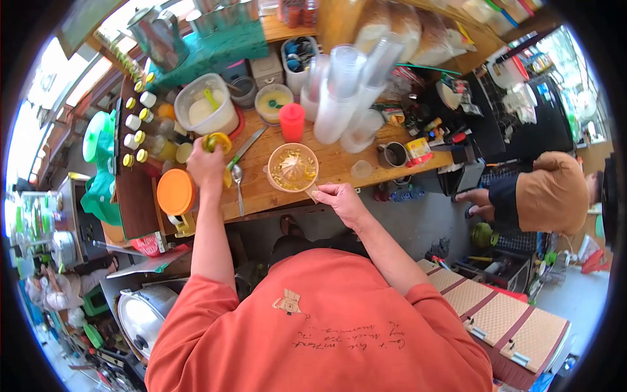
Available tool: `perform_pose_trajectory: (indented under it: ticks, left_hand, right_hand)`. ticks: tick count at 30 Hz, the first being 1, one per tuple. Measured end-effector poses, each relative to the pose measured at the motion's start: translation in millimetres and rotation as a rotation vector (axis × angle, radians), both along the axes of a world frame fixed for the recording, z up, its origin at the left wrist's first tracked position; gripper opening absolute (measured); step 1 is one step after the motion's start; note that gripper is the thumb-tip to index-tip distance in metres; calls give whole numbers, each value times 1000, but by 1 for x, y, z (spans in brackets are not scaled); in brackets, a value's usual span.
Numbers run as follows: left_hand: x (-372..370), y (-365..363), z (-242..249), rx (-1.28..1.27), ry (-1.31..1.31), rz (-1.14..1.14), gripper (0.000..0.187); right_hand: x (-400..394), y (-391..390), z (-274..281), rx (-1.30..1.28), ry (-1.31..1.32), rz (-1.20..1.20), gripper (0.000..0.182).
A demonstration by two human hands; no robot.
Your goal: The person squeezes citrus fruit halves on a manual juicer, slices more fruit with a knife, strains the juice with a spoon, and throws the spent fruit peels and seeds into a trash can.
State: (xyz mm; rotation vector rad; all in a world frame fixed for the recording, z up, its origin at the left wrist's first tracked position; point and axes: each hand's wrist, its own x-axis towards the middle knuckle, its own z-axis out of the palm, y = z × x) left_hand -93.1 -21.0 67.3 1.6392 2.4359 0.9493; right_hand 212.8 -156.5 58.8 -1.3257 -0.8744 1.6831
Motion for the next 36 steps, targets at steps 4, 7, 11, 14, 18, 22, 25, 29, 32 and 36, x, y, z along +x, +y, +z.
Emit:
perform_pose_trajectory:
  ticks: [4,7,11,14,18,22,25,29,32,36]
  left_hand:
    - [20,-26,35,183,-161,-116,31]
    - [69,-50,58,199,-340,-298,25]
    - [165,-69,63,17,-705,-522,21]
    - [277,-93,55,-42,-887,-664,22]
    - [428,-124,22,-210,-893,-898,24]
    - [583,-164,-4,-427,-833,-1075,23]
    - [686,-182,-41,-611,-825,-1095,27]
    - [818,-178,-135,-714,-703,-1146,31]
    - [919,-169,-189,-699,-434,-1166,33]
    - [1045,-143,-306,-722,-180,-1170,45]
  right_hand:
    - [44,-23,26,3,49,-11,19]
    - [98,-52,44,45,-11,-118,18]
    - [197,-110,38,131,10,-309,19]
    - [284,-161,38,113,3,-432,19]
    - [395,-237,28,58,-18,-654,20]
    - [482,-306,-11,-64,-173,-867,21]
    - [527,-339,-37,-128,-118,-1042,22]
    - [587,-362,-93,-236,-170,-1127,22]
    - [635,-364,-128,-289,-174,-1167,21]
    - [689,-351,-164,-414,-342,-1156,23]
